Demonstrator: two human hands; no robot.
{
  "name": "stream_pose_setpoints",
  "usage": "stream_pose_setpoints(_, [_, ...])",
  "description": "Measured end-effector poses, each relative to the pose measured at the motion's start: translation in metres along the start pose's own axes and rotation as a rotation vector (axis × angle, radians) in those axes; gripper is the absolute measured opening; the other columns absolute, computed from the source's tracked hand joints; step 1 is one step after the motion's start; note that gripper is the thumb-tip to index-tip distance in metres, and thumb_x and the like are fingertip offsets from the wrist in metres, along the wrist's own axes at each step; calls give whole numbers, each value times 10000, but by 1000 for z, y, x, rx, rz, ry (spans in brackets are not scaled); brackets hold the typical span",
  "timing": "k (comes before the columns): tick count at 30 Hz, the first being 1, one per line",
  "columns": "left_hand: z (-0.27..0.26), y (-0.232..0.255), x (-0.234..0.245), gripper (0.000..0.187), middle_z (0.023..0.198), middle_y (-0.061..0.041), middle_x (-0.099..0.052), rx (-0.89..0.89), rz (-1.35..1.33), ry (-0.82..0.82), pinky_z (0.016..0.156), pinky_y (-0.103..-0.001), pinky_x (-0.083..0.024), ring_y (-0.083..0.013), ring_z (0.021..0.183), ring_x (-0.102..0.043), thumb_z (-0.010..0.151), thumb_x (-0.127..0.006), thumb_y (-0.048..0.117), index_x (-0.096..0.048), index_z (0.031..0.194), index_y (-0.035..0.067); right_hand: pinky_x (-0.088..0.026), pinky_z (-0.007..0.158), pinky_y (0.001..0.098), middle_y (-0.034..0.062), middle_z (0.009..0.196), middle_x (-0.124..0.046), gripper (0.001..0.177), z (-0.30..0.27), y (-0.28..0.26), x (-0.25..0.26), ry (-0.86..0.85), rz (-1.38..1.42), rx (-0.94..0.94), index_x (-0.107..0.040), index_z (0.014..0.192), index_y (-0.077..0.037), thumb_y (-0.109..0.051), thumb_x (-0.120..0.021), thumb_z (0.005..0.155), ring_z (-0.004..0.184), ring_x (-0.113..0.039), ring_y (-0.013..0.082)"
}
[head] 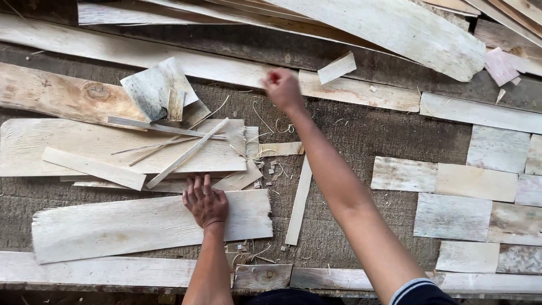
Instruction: The person uses a red utility knife to cut thin wooden planks on a workbench. They repeatedly score the wood, snap off sections, and place the cut pieces into a rectangular frame on the right side of the bench.
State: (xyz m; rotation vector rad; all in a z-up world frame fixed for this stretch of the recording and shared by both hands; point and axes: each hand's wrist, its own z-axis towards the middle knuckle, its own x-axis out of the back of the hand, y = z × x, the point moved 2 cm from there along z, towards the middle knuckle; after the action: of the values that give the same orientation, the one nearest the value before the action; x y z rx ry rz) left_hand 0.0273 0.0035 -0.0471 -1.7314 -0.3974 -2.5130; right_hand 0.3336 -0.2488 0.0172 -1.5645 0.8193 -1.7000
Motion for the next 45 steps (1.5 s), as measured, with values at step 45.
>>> stream_pose_setpoints(45, [0, 2, 2, 550, 1398, -52, -475, -18, -43, 12, 1150, -538, -296, -279, 1395, -430, 803, -626, 230, -560, 1348, 240, -591, 605, 373, 100, 823, -739, 399, -339, 21, 88, 79, -45, -794, -678, 1261, 1, -276, -678, 975, 712, -755, 222])
